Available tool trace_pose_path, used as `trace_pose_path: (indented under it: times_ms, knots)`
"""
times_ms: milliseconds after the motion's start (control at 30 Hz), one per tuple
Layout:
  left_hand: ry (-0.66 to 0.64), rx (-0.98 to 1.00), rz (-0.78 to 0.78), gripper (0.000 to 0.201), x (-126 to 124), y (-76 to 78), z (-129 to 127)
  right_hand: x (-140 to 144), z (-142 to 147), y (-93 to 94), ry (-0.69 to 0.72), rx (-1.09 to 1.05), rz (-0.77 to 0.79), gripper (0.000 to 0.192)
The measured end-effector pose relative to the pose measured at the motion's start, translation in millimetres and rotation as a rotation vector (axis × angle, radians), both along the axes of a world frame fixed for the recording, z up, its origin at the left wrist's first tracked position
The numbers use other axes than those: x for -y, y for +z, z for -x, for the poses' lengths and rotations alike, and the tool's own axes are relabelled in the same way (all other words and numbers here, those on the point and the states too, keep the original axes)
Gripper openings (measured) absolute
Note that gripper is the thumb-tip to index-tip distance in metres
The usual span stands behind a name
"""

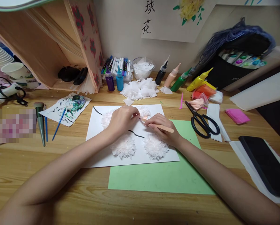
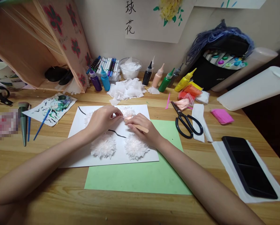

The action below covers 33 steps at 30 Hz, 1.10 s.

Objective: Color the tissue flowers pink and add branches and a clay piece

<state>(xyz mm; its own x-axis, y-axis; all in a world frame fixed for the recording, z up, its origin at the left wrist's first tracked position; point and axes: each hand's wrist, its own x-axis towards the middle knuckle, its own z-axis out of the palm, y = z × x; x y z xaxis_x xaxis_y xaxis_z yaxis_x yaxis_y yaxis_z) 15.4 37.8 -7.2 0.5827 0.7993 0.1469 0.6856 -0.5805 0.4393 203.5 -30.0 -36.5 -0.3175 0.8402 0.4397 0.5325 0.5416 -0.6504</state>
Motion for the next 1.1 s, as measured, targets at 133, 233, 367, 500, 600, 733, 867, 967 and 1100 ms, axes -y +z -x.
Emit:
trace_pose_path:
  times_ms: [133, 233, 367, 500, 600, 733, 867, 967, 1100]
  knots:
    - [0.007, 0.001, 0.012, 0.013, -0.9, 2.6, 0.3, -0.6, -0.3, -2.0, -0.001, -0.001, -0.01, 0.019]
    - [0.04, -0.042, 0.017, 0.015, -3.3, 9.4, 3.1, -1.5, -0.4, -3.4, 0.005, 0.001, -0.024, 0.019]
    - [0.07, -0.192, 0.024, 0.015, -6.8, 18.0, 9.4, -6.6, 0.3, -0.7, -0.006, 0.033, -0.027, 0.021]
    - [0.044, -0.303, 0.041, 0.015, -6.9, 18.4, 12.2, -19.5, 5.9, 9.4, -0.051, 0.049, -0.008, 0.026]
    - [0.004, -0.333, -0.026, 0.015, -4.7, 17.5, 11.0, -29.3, 13.6, 16.1, -0.125, -0.002, 0.045, 0.036]
    - [-0.067, -0.376, -0.111, 0.018, -1.7, 19.5, 8.6, -33.0, 22.1, 17.9, -0.285, -0.151, 0.171, 0.048]
    - [-0.068, -0.439, -0.12, 0.022, 0.4, 22.8, 6.7, -27.0, 20.5, 15.2, -0.282, -0.168, 0.146, 0.046]
    - [-0.072, -0.468, -0.117, 0.024, 1.3, 23.6, 6.0, -22.1, 14.8, 11.0, -0.227, -0.139, 0.026, 0.037]
    - [-0.076, -0.467, -0.122, 0.023, 1.2, 22.1, 6.3, -20.0, 9.2, 3.9, -0.19, -0.121, -0.077, 0.032]
